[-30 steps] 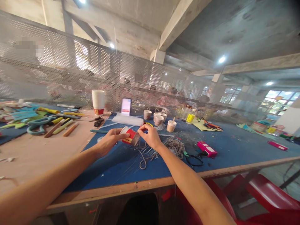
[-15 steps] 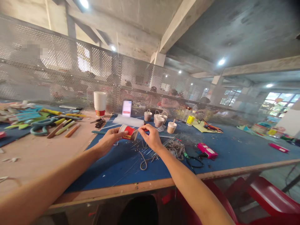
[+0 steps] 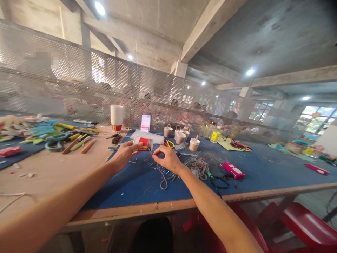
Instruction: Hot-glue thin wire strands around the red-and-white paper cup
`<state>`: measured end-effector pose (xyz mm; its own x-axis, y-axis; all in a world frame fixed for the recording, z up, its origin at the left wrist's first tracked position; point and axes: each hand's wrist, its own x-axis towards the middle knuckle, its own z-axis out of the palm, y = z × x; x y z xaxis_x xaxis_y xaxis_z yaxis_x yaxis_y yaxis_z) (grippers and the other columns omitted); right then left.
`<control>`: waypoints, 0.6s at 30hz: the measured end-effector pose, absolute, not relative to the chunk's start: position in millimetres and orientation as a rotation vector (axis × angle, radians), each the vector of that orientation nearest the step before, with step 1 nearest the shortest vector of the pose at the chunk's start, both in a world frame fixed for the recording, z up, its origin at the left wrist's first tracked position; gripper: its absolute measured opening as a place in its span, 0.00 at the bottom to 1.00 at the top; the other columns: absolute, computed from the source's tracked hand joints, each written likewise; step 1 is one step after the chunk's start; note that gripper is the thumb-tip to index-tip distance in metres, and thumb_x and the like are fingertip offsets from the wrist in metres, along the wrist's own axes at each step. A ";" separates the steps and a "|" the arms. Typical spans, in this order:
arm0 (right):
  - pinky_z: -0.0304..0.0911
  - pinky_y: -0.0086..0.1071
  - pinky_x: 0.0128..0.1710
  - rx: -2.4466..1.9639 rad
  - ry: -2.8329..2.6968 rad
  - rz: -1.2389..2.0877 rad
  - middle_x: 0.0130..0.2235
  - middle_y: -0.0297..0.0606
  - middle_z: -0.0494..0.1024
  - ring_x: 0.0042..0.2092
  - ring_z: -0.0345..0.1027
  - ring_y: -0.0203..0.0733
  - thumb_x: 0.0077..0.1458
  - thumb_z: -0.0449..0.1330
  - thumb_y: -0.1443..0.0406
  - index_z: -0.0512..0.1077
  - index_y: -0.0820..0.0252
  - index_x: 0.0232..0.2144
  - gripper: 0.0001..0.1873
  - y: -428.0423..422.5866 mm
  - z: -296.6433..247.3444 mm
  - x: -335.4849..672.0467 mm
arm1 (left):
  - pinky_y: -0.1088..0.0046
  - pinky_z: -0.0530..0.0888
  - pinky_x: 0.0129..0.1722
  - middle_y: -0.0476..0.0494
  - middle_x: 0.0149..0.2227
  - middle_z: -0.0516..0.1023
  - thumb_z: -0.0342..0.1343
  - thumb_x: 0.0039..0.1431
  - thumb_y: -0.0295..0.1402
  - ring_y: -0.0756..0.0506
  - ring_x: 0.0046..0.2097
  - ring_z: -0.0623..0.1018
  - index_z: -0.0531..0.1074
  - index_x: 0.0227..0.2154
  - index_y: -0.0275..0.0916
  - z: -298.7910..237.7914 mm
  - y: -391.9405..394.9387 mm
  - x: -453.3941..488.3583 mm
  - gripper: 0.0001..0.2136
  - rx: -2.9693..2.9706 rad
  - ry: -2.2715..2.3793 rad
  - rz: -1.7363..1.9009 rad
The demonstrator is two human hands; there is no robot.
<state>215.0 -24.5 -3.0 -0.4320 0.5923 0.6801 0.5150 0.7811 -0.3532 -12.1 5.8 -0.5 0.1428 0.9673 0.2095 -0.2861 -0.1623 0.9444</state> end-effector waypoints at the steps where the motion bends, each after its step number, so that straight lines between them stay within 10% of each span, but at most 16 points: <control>1: 0.68 0.32 0.47 -0.820 -2.140 0.127 0.35 0.33 0.80 0.38 0.75 0.38 0.60 0.65 0.63 0.76 0.56 0.34 0.03 -24.7 -4.0 214.8 | 0.61 0.75 0.49 0.39 0.37 0.88 0.75 0.44 0.42 0.38 0.44 0.84 0.83 0.33 0.39 -0.4 7.0 -13.2 0.16 1.205 0.786 1.339; 18: 0.65 0.32 0.44 -1.729 -1.626 -0.164 0.43 0.41 0.83 0.44 0.77 0.45 0.69 0.54 0.60 0.76 0.57 0.40 0.12 -38.7 -7.1 294.7 | 0.66 0.77 0.45 0.38 0.39 0.87 0.76 0.44 0.35 0.41 0.43 0.83 0.83 0.31 0.38 -11.2 23.7 -25.0 0.12 1.159 0.637 1.253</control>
<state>294.7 -38.7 -7.1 0.1869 0.8085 0.5580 0.9035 0.0815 -0.4208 -25.0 23.7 -11.2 0.2569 0.9439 0.2073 -0.3884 -0.0956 0.9165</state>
